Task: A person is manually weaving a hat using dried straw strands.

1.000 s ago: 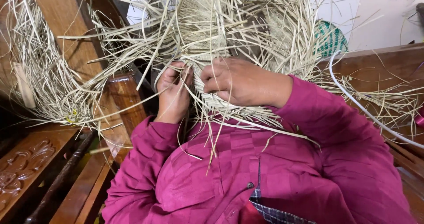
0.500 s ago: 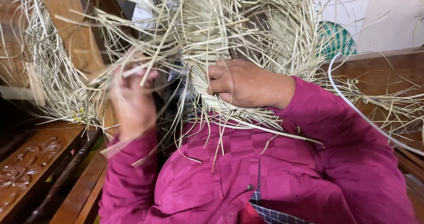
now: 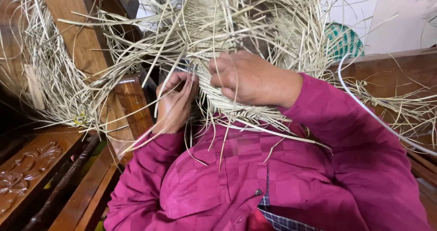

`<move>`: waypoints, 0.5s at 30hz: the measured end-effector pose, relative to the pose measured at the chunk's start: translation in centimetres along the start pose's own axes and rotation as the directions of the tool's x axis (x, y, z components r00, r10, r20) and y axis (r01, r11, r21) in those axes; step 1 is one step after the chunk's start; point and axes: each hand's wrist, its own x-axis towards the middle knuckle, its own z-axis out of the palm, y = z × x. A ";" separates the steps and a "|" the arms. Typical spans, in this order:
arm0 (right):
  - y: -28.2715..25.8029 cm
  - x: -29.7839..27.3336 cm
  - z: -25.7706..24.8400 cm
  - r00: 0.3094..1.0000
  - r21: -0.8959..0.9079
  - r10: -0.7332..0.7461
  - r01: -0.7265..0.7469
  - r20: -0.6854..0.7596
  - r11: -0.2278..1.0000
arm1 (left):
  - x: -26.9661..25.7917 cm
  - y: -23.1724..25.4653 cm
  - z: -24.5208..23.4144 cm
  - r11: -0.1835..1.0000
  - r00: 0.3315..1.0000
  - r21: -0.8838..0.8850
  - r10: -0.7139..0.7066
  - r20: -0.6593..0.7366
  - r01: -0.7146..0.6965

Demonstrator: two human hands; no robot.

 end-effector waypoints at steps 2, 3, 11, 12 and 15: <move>0.1 0.3 -0.4 0.999 -0.075 0.041 -0.042 -0.008 0.996 | 0.1 -0.3 -0.5 1.000 1.000 0.002 -0.004 0.008 0.004; 0.1 0.5 -0.6 0.996 -0.150 0.080 -0.083 -0.024 0.985 | 0.2 -0.5 -0.7 1.000 1.000 0.009 -0.005 0.017 0.005; 1.6 2.1 3.1 0.969 -0.161 0.204 -0.226 -0.143 0.961 | 0.0 2.1 -0.5 0.999 0.999 -0.046 -0.010 0.053 0.013; 1.3 2.2 3.1 0.964 -0.160 0.220 -0.243 -0.149 0.957 | -0.1 2.1 -0.6 0.997 0.999 -0.078 -0.025 0.045 0.028; 1.2 2.2 2.7 0.973 -0.187 0.219 -0.230 -0.077 0.955 | 0.2 1.7 -0.7 0.992 0.999 -0.124 -0.029 0.023 0.032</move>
